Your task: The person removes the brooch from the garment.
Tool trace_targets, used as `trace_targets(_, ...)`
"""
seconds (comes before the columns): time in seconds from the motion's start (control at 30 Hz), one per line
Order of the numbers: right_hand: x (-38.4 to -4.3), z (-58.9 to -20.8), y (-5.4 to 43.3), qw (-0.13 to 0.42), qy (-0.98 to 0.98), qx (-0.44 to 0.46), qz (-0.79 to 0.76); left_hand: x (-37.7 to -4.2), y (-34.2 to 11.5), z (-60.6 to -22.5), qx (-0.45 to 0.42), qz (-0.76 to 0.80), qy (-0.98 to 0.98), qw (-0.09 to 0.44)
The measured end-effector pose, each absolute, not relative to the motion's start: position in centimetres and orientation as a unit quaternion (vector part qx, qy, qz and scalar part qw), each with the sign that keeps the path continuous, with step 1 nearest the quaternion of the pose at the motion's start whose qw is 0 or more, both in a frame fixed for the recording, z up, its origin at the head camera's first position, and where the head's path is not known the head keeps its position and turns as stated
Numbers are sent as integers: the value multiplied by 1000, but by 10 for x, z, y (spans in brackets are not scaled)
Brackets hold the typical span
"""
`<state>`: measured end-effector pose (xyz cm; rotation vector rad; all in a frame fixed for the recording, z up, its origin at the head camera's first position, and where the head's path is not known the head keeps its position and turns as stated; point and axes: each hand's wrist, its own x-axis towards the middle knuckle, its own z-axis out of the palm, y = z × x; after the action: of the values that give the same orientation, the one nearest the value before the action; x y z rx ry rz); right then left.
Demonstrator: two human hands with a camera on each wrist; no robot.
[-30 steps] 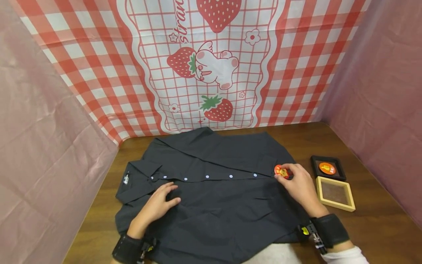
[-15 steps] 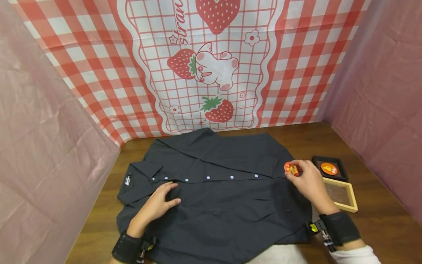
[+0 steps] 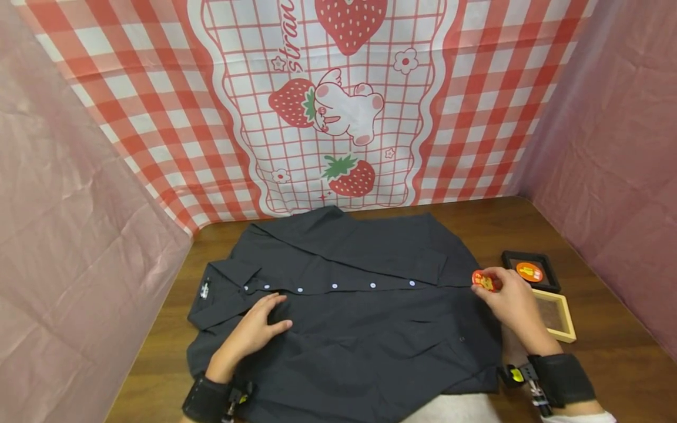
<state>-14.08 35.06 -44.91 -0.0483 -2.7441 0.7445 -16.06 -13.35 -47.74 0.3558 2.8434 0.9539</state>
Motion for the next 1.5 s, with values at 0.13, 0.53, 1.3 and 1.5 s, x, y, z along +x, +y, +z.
trace_targets(0.13, -138, -452, 359, 151, -955, -28, 253, -165, -132, -478, 129, 316, 938, 56)
trace_targets(0.53, -134, -461, 377, 126, -960, -44, 245, -156, -130, -484, 112, 321, 938, 59)
trace_targets(1.3, -129, -469, 419, 102, -969, -88, 208, -166, -140, -472, 108, 317, 941, 55)
trace_targets(1.5, -128, -477, 426, 88, -970, -93, 205, -163, -136, -476, 109, 315, 940, 73)
